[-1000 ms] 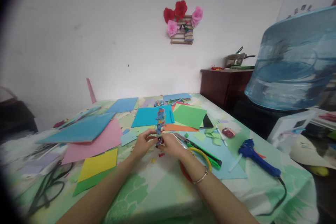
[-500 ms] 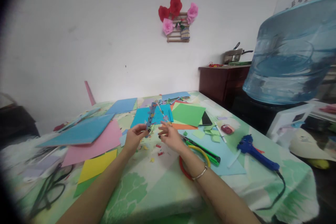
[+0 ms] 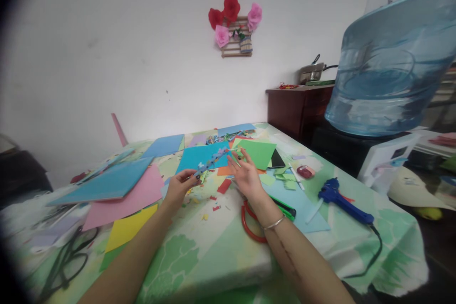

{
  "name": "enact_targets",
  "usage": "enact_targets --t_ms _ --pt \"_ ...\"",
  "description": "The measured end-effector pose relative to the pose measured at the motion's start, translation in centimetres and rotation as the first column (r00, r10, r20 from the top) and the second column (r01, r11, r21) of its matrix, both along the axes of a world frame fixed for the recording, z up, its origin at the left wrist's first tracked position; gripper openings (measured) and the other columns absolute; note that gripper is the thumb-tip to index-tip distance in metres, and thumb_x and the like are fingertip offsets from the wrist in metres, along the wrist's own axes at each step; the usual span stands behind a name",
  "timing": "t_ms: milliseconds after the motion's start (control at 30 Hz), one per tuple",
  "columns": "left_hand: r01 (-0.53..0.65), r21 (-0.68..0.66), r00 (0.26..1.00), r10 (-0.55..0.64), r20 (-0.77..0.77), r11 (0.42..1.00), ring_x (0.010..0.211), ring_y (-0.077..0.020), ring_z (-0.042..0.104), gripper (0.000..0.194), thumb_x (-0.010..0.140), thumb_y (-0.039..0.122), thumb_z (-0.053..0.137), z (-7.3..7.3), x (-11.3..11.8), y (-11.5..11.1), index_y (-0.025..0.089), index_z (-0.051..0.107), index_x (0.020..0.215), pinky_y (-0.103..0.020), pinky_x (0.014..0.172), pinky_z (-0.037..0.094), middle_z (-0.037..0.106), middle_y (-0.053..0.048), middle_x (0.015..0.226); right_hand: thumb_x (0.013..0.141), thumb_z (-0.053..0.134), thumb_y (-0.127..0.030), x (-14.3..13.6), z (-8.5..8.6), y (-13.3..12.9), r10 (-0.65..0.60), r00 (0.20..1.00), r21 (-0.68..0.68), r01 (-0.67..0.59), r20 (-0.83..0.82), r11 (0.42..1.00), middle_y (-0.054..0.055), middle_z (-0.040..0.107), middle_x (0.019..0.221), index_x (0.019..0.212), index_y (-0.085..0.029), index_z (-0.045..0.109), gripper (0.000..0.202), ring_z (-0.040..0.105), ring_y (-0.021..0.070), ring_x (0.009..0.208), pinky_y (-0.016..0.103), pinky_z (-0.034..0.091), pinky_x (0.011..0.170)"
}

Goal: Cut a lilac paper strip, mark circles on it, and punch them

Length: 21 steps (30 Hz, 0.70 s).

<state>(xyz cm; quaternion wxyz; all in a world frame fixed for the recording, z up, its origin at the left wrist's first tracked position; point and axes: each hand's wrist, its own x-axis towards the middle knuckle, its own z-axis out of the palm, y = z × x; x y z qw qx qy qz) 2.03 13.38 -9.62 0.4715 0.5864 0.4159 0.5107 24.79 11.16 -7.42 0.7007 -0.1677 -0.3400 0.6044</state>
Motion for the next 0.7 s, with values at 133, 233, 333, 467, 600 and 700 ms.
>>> enact_targets --t_ms 133,233,333,467,600,700 --pt "-0.006 0.032 1.000 0.006 0.007 0.999 0.089 -0.0174 0.061 0.028 0.089 0.032 0.056 0.1 -0.1 0.0 0.014 0.056 0.110 -0.037 0.077 0.053 0.060 -0.007 0.107 0.073 0.062 -0.025 0.4 -0.3 0.5 -0.013 0.997 -0.076 0.007 -0.078 0.997 0.003 0.061 0.119 0.091 -0.025 0.056 0.020 0.054 0.0196 0.119 0.039 0.038 0.107" --pt "-0.008 0.059 1.000 0.007 0.025 0.998 0.086 -0.0164 0.061 0.027 0.089 0.032 0.056 0.2 -0.2 0.0 0.014 0.057 0.109 -0.036 0.075 0.053 0.061 -0.006 0.104 0.075 0.060 -0.025 0.5 -0.5 0.9 -0.039 0.992 -0.127 0.023 -0.123 0.992 0.005 0.064 0.112 0.079 -0.024 0.055 0.007 0.054 0.0205 0.119 0.039 0.041 0.106" --pt "-0.004 0.079 0.999 0.001 0.047 0.997 0.085 -0.0159 0.061 0.026 0.089 0.032 0.056 0.3 -0.1 -0.1 0.014 0.057 0.107 -0.035 0.074 0.053 0.061 -0.006 0.102 0.076 0.059 -0.020 0.6 -0.3 1.0 -0.078 0.987 -0.160 0.055 -0.142 0.986 0.005 0.067 0.104 0.079 -0.023 0.055 0.005 0.057 0.0192 0.115 0.037 0.046 0.102" --pt "-0.010 0.090 0.996 0.002 0.085 0.996 0.083 -0.0152 0.061 0.024 0.089 0.031 0.056 0.5 -0.1 -0.2 0.013 0.058 0.105 -0.034 0.073 0.053 0.061 -0.005 0.100 0.074 0.061 -0.007 0.4 0.1 0.9 -0.102 0.989 -0.203 0.079 -0.104 0.976 0.005 0.069 0.091 0.083 -0.019 0.056 0.016 0.065 0.0152 0.098 0.027 0.054 0.088" --pt "-0.039 0.106 0.989 0.024 0.145 0.994 0.081 -0.0145 0.061 0.022 0.088 0.030 0.057 1.0 -0.3 -0.3 0.013 0.059 0.102 -0.033 0.072 0.053 0.062 -0.004 0.097 0.076 0.061 -0.002 0.0 0.0 0.6 -0.099 0.995 -0.263 0.088 -0.029 0.961 0.004 0.067 0.081 0.090 -0.014 0.057 0.018 0.065 0.0118 0.073 0.022 0.055 0.065" --pt "-0.059 0.115 0.979 0.035 0.203 0.992 0.077 -0.0133 0.061 0.019 0.088 0.028 0.057 1.5 -0.4 -0.5 0.013 0.059 0.098 -0.032 0.070 0.053 0.062 -0.003 0.092 0.087 0.057 -0.019 -0.1 -0.2 0.7 -0.122 0.993 -0.306 0.116 0.000 0.945 0.003 0.063 0.088 0.100 -0.012 0.058 0.015 0.062 0.0106 0.071 0.024 0.053 0.061"
